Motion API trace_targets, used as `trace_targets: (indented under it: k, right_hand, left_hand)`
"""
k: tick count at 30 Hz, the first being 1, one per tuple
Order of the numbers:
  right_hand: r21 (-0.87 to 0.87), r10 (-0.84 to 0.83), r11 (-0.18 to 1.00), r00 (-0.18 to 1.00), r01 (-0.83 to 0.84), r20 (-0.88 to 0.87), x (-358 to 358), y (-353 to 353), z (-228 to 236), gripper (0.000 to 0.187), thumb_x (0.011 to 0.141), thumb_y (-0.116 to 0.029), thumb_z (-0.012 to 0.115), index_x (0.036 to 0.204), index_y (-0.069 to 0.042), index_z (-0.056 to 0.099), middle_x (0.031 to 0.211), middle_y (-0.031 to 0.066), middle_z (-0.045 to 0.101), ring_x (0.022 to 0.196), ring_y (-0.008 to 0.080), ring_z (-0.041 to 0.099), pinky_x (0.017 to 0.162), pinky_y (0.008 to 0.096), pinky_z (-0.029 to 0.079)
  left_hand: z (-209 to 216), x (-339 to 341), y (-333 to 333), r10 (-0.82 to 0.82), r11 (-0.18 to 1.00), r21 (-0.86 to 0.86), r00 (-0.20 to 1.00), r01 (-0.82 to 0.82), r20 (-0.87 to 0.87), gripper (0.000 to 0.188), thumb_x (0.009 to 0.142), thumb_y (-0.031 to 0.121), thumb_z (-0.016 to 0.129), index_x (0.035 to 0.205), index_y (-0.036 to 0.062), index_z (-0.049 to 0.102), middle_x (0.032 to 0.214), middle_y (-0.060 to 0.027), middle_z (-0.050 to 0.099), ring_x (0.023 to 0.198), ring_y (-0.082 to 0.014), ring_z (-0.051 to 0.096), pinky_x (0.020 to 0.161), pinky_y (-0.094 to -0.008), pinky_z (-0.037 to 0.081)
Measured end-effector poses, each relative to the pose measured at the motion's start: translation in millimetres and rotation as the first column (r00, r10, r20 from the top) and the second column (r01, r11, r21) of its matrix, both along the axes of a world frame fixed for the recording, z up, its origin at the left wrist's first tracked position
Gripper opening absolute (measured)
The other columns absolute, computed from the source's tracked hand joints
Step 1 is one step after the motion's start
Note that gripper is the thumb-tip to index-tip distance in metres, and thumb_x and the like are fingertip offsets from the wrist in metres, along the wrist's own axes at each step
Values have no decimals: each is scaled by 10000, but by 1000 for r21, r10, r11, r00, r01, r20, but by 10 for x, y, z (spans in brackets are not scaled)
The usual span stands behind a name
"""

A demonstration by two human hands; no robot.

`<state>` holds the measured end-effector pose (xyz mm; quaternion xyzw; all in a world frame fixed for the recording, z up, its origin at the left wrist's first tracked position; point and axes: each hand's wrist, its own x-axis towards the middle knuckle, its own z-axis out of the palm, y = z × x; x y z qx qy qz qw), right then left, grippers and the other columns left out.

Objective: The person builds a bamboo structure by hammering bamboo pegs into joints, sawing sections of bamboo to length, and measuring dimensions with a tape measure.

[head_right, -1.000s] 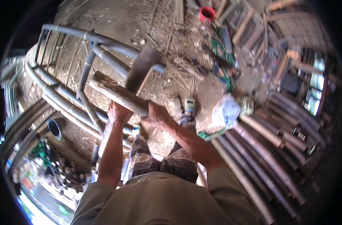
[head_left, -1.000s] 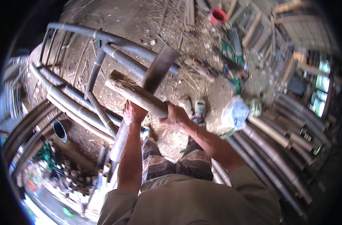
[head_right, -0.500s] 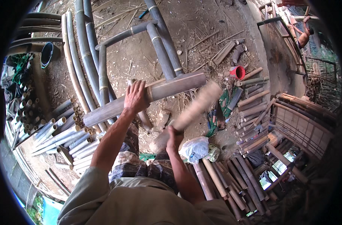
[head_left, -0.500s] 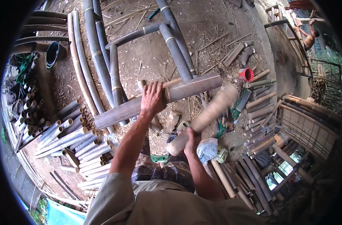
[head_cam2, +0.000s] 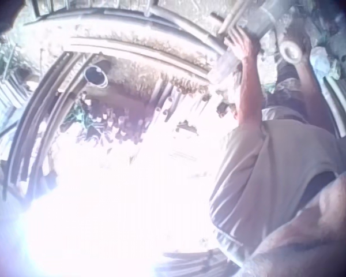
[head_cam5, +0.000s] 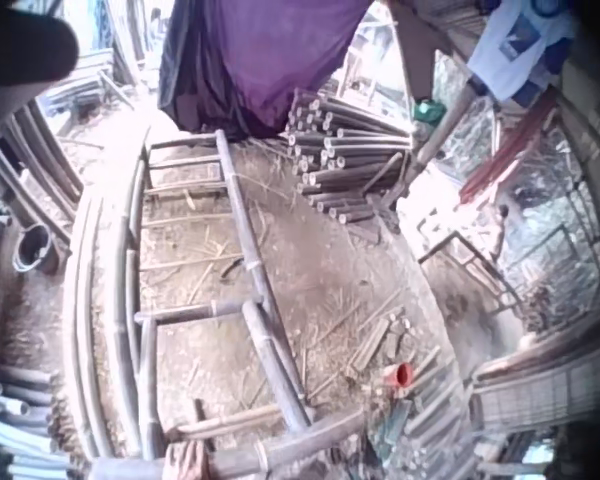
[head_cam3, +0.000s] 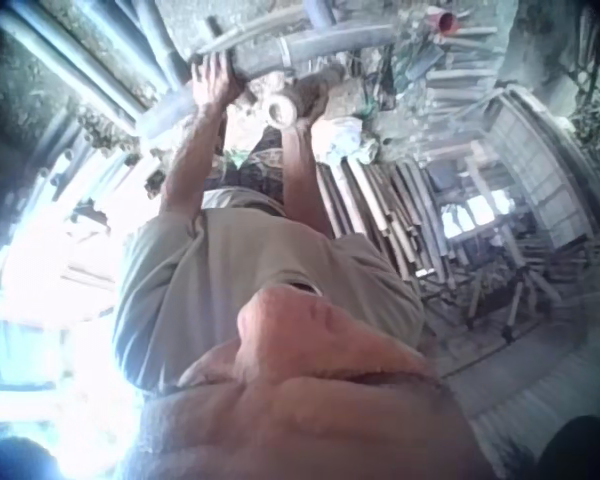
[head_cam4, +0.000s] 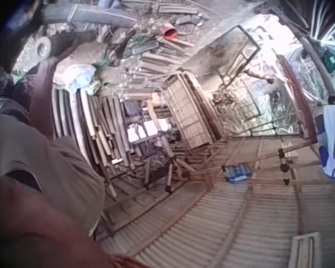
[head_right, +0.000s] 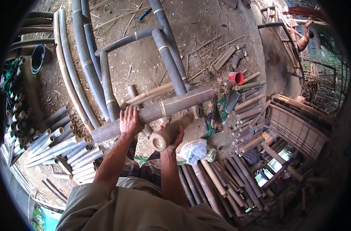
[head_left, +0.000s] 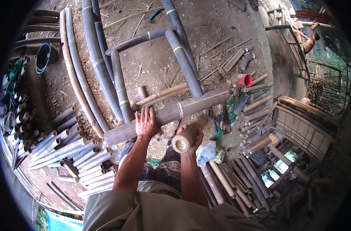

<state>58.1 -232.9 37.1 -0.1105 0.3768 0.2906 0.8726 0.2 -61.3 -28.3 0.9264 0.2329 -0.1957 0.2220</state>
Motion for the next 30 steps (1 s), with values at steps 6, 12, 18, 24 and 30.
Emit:
trace_targets:
  k: [6, 12, 18, 24, 30]
  right_hand:
    - [-244, -86, 969, 984, 46, -158, 339, 445, 9, 624, 798, -548, 520, 971, 49, 562, 862, 148, 617, 822, 297, 635, 800, 439, 537]
    - [-181, 146, 973, 989, -143, 3, 123, -73, 68, 608, 822, -569, 572, 955, 24, 559, 843, 134, 618, 775, 279, 620, 737, 405, 533]
    - [-961, 623, 273, 770, -50, 137, -196, -844, 11, 508, 775, -184, 741, 1152, 27, 474, 1029, 143, 594, 865, 241, 616, 782, 382, 520]
    - [-995, 956, 25, 292, -98, -4, 22, -641, 50, 700, 693, -243, 775, 1228, 37, 421, 1058, 162, 574, 870, 289, 613, 767, 409, 517]
    - [-966, 959, -260, 109, -19, -260, 191, -566, -334, 668, 681, -274, 780, 1185, 56, 492, 995, 252, 659, 911, 364, 663, 771, 418, 528]
  left_hand:
    - [-27, 25, 7, 3, 999, 35, 998, -5, 65, 693, 721, 235, 623, 1344, 4, 424, 1376, -196, 453, 1305, -346, 412, 1106, -575, 219]
    - [-14, 18, 72, -56, 994, 100, 989, 43, 135, 840, 592, 299, 750, 1337, 63, 441, 1349, -142, 483, 1315, -301, 392, 1122, -519, 218]
    - [321, -581, 497, 94, 977, 156, 949, -146, 300, 884, 540, 345, 877, 1234, 35, 425, 1159, -177, 514, 1073, -325, 512, 953, -440, 423]
    - [207, -1237, 1057, 3, 995, 95, 1000, -5, 23, 678, 540, 331, 811, 1120, 104, 542, 978, -92, 629, 950, -290, 630, 860, -417, 495]
    - [257, -1080, 1047, 18, 1000, 21, 996, -17, -83, 696, 521, 301, 805, 1126, 88, 535, 1019, -116, 607, 988, -303, 609, 884, -424, 481]
